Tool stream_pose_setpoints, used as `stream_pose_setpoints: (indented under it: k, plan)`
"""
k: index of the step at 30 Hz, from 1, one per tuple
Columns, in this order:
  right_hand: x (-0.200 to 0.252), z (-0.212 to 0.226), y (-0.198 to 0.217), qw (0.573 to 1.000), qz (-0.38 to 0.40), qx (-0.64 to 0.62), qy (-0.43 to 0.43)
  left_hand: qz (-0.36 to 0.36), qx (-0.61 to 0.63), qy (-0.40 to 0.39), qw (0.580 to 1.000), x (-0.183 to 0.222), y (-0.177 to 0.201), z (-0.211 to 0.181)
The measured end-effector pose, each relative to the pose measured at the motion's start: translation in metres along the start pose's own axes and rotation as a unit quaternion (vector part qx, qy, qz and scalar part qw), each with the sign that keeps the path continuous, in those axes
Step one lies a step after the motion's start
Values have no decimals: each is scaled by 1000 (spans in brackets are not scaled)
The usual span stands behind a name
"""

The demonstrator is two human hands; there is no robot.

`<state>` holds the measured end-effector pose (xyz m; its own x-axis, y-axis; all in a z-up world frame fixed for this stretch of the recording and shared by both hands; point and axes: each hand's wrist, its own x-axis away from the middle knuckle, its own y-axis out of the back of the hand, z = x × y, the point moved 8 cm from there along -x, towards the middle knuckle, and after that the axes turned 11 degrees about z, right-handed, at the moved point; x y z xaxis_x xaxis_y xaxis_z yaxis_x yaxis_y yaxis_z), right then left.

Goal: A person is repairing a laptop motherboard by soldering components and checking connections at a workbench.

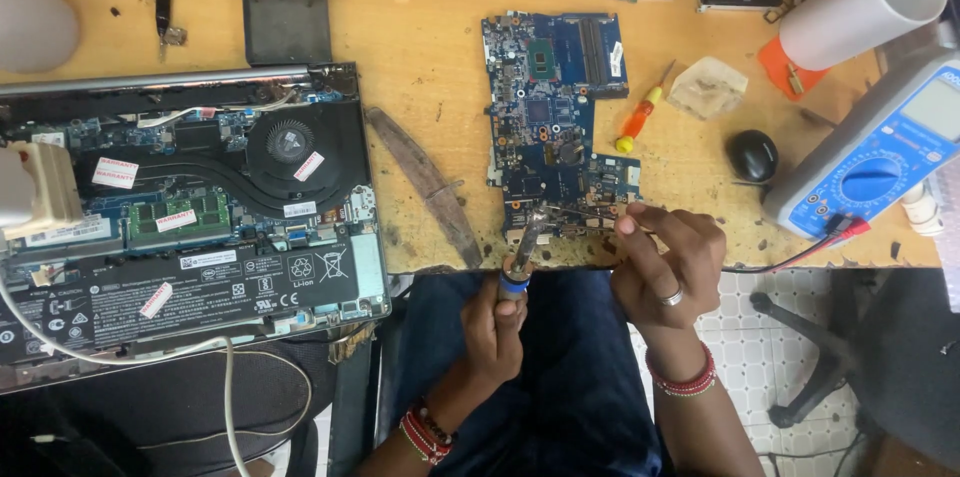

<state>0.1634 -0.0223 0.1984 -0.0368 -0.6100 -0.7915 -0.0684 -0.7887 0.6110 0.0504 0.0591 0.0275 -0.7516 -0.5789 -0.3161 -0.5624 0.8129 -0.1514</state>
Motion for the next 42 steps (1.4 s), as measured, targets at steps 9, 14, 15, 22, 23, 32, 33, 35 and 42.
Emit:
stream_pose_setpoints:
  k: [9, 14, 15, 22, 23, 32, 33, 35, 42]
  plan:
    - [1, 2, 1, 1000, 8, 6, -1, 5, 20, 2, 1000, -2, 0, -2]
    - [-4, 2, 0, 1000, -2, -2, -3, -5, 13, -1, 1000, -1, 0, -1]
    - [-4, 1, 0, 1000, -6, 9, -12, -4, 15, -4, 1000, -1, 0, -1]
    - [1, 2, 1, 1000, 6, 7, -3, 7, 3, 10, 1000, -2, 0, -1]
    - [0, 2, 0, 1000, 10, 6, -2, 6, 0, 12, 1000, -2, 1, -2]
    - [1, 1, 0, 1000, 9, -2, -1, -4, -2, 15, 1000, -3, 2, -3]
    - [1, 2, 0, 1000, 20, -13, 7, -5, -5, 20, 1000, -3, 2, -2]
    - [-3, 3, -1, 1000, 17, -1, 0, -3, -13, 16, 1000, -3, 3, -2]
    - [1, 1, -2, 1000, 1, 3, 1, -4, -1, 4, 1000, -6, 5, -8]
